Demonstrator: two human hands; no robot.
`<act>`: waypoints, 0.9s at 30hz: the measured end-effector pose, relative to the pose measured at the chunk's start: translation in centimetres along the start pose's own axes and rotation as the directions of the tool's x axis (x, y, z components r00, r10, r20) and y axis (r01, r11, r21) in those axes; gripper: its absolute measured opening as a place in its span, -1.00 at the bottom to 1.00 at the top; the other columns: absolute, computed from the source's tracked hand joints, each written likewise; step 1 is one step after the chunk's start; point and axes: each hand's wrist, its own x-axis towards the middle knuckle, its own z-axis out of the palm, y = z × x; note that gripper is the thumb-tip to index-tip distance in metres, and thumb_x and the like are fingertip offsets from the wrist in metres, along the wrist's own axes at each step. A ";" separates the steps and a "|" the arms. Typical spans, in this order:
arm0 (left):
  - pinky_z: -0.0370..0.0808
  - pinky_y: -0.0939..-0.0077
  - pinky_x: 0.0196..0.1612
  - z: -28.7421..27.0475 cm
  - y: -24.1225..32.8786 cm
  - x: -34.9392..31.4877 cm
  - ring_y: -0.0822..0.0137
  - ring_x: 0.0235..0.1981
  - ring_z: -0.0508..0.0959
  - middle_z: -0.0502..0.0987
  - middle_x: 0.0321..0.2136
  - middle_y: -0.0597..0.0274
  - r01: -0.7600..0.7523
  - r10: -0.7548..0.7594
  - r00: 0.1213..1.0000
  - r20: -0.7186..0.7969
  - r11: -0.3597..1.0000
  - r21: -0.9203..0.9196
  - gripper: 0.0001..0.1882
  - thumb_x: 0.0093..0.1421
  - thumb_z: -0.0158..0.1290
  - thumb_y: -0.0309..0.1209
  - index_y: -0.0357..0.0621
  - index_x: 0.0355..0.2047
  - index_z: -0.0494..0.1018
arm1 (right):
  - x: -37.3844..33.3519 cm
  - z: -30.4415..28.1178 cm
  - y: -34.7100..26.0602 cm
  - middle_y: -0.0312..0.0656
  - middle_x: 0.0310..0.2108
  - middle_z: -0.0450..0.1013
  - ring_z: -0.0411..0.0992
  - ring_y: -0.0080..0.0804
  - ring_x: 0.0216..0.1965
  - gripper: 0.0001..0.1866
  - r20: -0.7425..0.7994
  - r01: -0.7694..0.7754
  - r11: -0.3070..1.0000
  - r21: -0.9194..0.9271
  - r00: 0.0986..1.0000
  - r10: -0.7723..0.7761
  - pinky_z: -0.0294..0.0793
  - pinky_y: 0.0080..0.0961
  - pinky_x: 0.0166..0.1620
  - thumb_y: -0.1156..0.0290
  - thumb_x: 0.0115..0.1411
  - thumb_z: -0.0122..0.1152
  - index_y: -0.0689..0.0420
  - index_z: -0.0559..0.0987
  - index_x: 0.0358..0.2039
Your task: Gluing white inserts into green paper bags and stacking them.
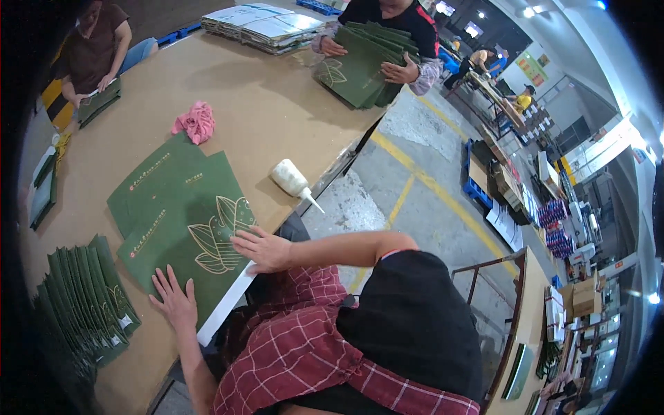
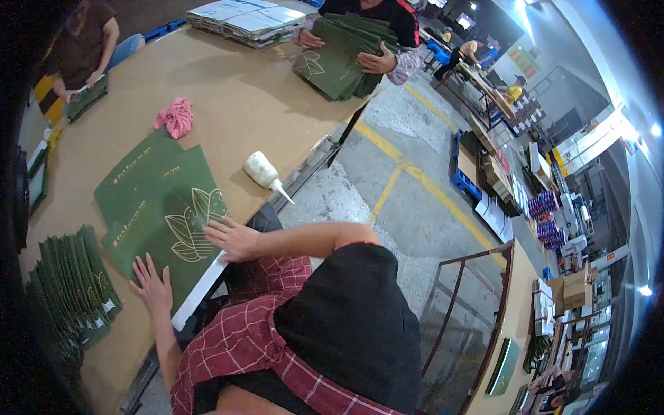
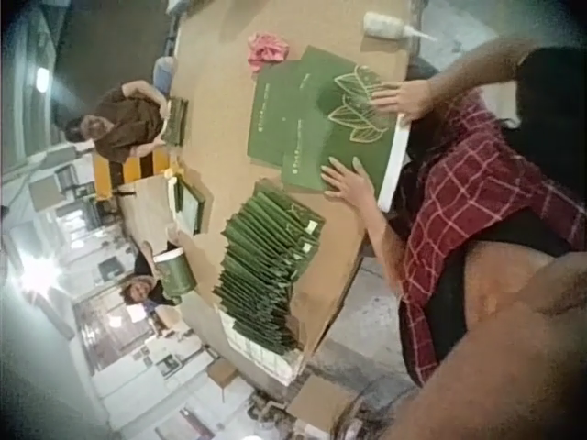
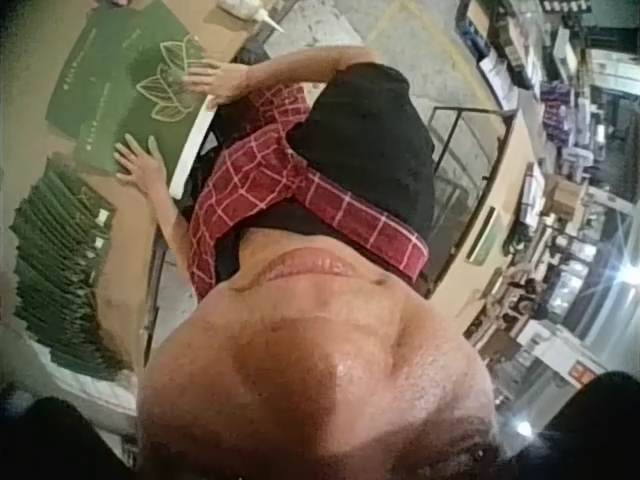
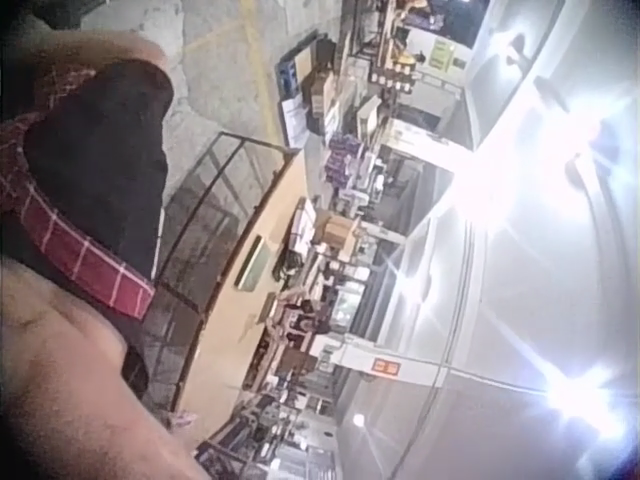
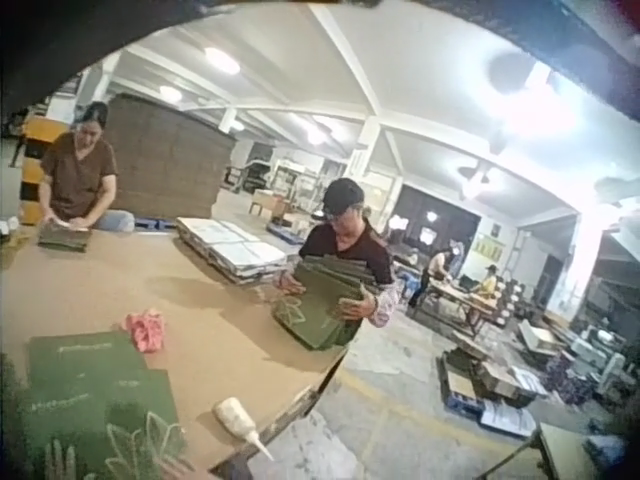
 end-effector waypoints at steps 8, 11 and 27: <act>0.24 0.25 -0.02 0.3 -4.8 -3.5 0.16 -0.15 0.35 0.37 -0.28 0.13 -0.584 0.528 0.804 -0.273 0.787 -0.198 -0.73 -0.04 0.02 -0.45 -0.13 -0.27 0.38 | -1.3 -0.2 -2.1 -0.20 -0.30 0.27 0.25 -0.32 -0.20 -0.75 -0.073 0.290 0.957 -0.016 0.954 -0.290 0.20 -0.33 -0.18 0.39 -0.06 -0.09 0.11 0.42 -0.32; 0.12 0.22 0.10 -1.2 -7.1 -7.9 0.17 0.01 0.26 0.32 -0.11 0.10 -0.590 0.573 0.807 -0.145 0.766 -0.257 -0.52 -0.07 0.08 -0.26 -0.14 -0.12 0.32 | -0.8 1.5 -2.5 -0.03 0.06 0.13 0.10 -0.15 0.10 -0.60 -0.032 0.336 0.942 -0.026 0.941 -0.336 0.08 -0.23 0.10 0.49 -0.10 -0.04 0.20 0.32 -0.15; 0.18 0.27 0.10 2.2 -8.7 -9.0 0.16 0.00 0.28 0.28 -0.04 0.10 -0.660 0.630 0.751 -0.197 0.713 -0.236 -0.43 -0.18 0.05 -0.49 -0.17 -0.06 0.24 | -0.2 0.3 -1.3 -0.07 -0.16 0.35 0.32 -0.11 -0.11 -0.60 -0.196 0.286 0.926 0.249 0.951 -0.241 0.33 -0.34 -0.07 0.57 -0.16 0.01 0.21 0.43 -0.20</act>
